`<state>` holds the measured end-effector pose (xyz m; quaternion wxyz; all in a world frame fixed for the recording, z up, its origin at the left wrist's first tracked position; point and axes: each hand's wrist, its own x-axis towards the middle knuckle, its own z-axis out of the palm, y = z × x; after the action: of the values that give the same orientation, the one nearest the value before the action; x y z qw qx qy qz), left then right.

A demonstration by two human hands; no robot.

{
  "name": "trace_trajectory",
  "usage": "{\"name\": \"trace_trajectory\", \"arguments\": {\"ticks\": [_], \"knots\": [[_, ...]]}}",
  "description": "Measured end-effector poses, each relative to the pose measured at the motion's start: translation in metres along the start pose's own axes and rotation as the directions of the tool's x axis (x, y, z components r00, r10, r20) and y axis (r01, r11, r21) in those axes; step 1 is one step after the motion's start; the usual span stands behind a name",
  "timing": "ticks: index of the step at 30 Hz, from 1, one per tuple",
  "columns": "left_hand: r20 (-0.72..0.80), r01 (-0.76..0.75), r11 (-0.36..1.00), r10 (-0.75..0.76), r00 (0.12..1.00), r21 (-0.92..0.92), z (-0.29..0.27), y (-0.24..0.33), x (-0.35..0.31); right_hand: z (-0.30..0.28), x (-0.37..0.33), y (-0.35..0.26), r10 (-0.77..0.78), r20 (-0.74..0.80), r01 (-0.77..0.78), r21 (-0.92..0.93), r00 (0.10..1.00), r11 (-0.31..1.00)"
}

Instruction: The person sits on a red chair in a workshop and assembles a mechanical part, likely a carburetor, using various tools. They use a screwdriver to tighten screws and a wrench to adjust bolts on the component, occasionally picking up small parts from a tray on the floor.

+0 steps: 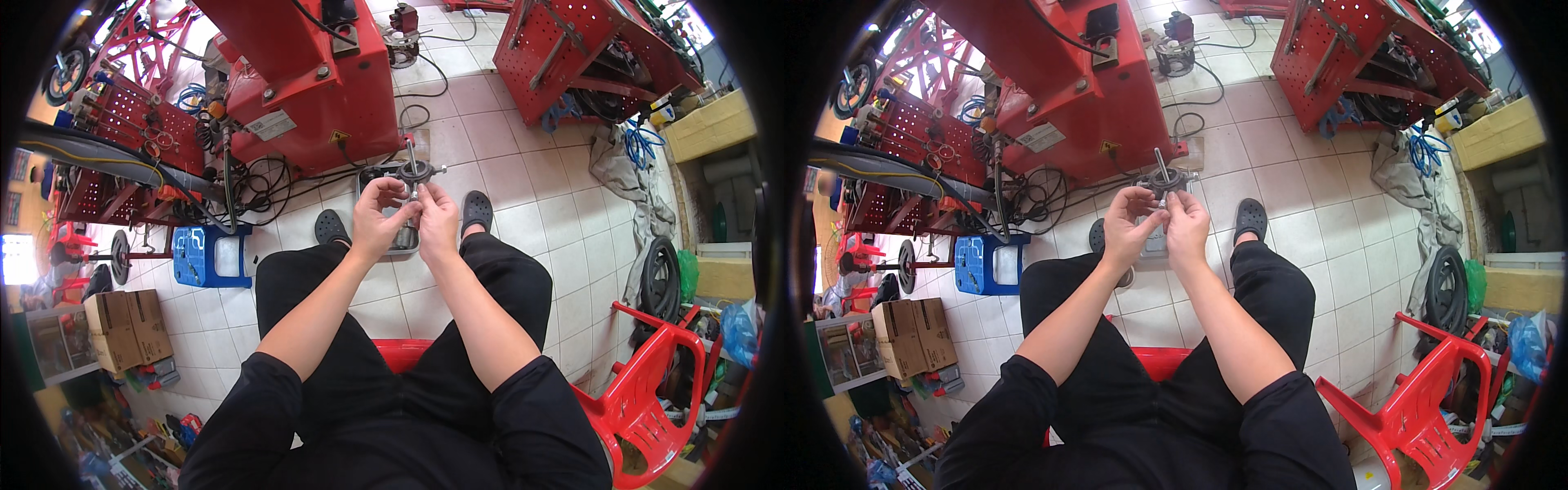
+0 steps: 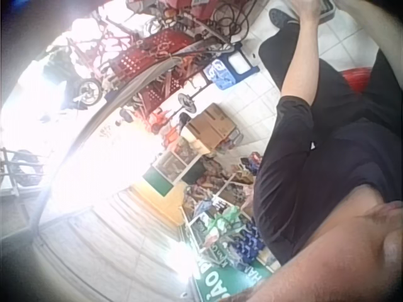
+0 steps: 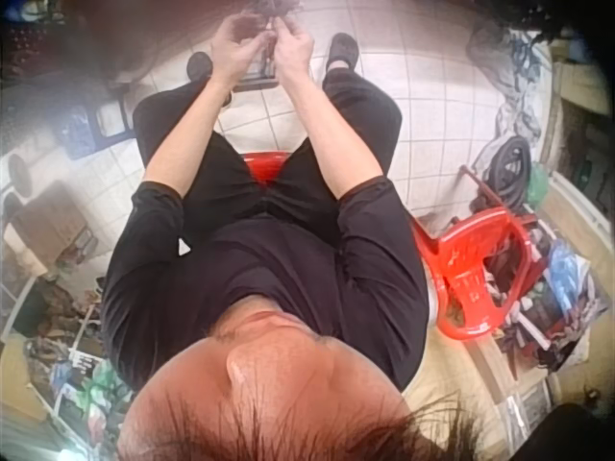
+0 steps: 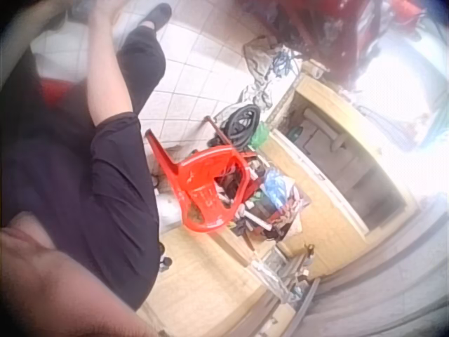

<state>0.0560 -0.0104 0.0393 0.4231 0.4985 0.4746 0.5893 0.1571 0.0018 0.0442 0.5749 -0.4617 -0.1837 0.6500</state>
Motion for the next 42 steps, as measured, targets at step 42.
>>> {"name": "trace_trajectory", "arguments": {"ticks": [42], "knots": [[-0.007, 0.433, 0.458, -0.693, 0.721, -0.776, 0.010, -0.052, -0.022, -0.012, 0.018, 0.037, 0.270, 0.195, -0.228, -0.216, 0.943, 0.950]]}}
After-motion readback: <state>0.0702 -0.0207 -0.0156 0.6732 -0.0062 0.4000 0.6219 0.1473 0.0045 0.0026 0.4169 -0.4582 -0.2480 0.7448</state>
